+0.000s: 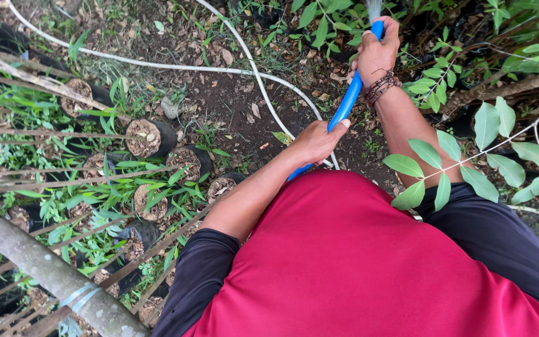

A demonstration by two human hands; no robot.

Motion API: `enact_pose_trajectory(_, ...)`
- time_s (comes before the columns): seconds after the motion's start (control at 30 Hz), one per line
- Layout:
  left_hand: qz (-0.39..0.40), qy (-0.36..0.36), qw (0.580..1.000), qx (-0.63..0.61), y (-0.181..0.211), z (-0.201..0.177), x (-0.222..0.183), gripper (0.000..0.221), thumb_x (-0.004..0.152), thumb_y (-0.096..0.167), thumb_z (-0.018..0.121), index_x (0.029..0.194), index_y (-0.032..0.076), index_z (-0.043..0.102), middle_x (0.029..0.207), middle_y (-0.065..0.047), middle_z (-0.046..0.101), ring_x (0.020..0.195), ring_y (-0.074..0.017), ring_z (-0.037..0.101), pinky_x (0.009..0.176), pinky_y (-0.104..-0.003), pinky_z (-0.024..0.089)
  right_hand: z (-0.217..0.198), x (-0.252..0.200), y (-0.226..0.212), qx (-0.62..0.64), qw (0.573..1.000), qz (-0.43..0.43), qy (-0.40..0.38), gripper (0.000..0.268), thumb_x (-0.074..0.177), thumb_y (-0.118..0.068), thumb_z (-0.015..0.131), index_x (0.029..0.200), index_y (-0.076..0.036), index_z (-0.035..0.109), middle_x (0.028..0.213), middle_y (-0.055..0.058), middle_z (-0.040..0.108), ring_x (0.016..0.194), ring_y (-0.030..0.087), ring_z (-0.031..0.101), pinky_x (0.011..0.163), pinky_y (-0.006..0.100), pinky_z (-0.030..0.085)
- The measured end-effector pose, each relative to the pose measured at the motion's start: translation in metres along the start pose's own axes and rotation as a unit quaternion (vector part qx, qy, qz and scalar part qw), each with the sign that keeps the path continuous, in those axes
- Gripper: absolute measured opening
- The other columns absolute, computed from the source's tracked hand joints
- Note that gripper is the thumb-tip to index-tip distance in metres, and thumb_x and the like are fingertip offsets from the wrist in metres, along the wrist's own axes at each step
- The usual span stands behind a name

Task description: The person waters a nursery of potted saplings using a blue hose nozzle. They systematically move the water stream across rows of black plastic bags containing young plants, ensuring the soil and foliage are thoroughly wetted.

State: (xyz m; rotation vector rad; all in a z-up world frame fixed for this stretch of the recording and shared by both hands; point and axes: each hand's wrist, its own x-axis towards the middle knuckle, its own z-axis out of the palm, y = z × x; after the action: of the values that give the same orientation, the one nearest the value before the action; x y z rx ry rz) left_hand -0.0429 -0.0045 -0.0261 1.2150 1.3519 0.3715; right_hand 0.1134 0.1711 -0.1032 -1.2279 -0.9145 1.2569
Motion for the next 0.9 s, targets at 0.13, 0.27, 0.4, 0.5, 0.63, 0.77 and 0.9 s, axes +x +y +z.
enact_pose_trajectory(0.13,0.009,-0.016,0.999,0.027,0.007,0.01,0.004,0.067,0.096,0.064,0.047,0.058,0.009,0.047,0.045,-0.002,0.046,0.035,-0.0173,0.051,0.036,-0.038,0.043,-0.021,-0.002,-0.005,0.027,0.999,-0.012,-0.015,0.026,0.104,-0.002,0.047,0.126,-0.016,0.043,0.076,0.006,0.054,0.044,0.018,0.054,0.035,0.036,0.045)
enact_pose_trajectory(0.27,0.002,-0.031,0.998,0.057,0.013,0.023,0.011,0.068,0.097,0.065,0.046,0.059,0.009,0.049,0.047,-0.002,0.047,0.037,-0.0168,0.052,0.037,-0.038,0.044,-0.041,-0.003,-0.009,0.048,0.999,-0.023,-0.008,0.026,0.105,-0.002,0.048,0.126,-0.017,0.044,0.075,0.006,0.054,0.044,0.018,0.053,0.035,0.036,0.044)
enact_pose_trajectory(0.4,0.004,-0.038,0.996,0.077,0.02,0.035,0.016,0.068,0.096,0.065,0.048,0.06,0.008,0.052,0.048,-0.003,0.049,0.038,-0.0179,0.054,0.039,-0.039,0.045,-0.061,-0.007,-0.014,0.077,0.996,-0.035,-0.011,0.026,0.106,-0.003,0.048,0.127,-0.017,0.045,0.078,0.005,0.053,0.045,0.018,0.052,0.037,0.035,0.044)
enact_pose_trajectory(0.5,0.008,-0.041,0.995,0.095,0.029,0.045,0.02,0.068,0.096,0.065,0.047,0.06,0.007,0.053,0.048,-0.005,0.052,0.039,-0.0188,0.058,0.04,-0.039,0.049,-0.075,-0.007,-0.019,0.092,0.995,-0.027,-0.031,0.026,0.106,-0.003,0.05,0.127,-0.017,0.045,0.078,0.005,0.053,0.046,0.017,0.052,0.037,0.035,0.044)
enact_pose_trajectory(0.63,0.016,-0.051,0.994,0.092,0.037,0.06,0.024,0.068,0.096,0.064,0.047,0.06,0.006,0.052,0.048,-0.005,0.051,0.039,-0.0197,0.058,0.041,-0.039,0.049,-0.092,-0.004,-0.023,0.109,0.993,-0.024,-0.046,0.025,0.106,-0.002,0.05,0.126,-0.016,0.046,0.077,0.005,0.052,0.045,0.017,0.049,0.037,0.035,0.043)
enact_pose_trajectory(0.77,0.003,-0.053,0.994,0.098,0.045,0.074,0.033,0.068,0.097,0.064,0.047,0.06,0.007,0.051,0.049,-0.004,0.051,0.04,-0.0194,0.058,0.042,-0.039,0.052,-0.109,0.001,-0.022,0.117,0.992,-0.017,-0.041,0.025,0.105,-0.002,0.05,0.126,-0.016,0.045,0.078,0.005,0.052,0.045,0.016,0.049,0.037,0.034,0.043)
enact_pose_trajectory(0.9,0.011,-0.049,0.992,0.116,0.05,0.089,0.04,0.07,0.097,0.064,0.046,0.058,0.006,0.051,0.048,-0.006,0.05,0.04,-0.0201,0.057,0.042,-0.04,0.049,-0.125,0.002,-0.027,0.131,0.989,-0.037,-0.058,0.025,0.106,-0.003,0.051,0.127,-0.016,0.045,0.079,0.006,0.052,0.046,0.016,0.049,0.037,0.033,0.043)
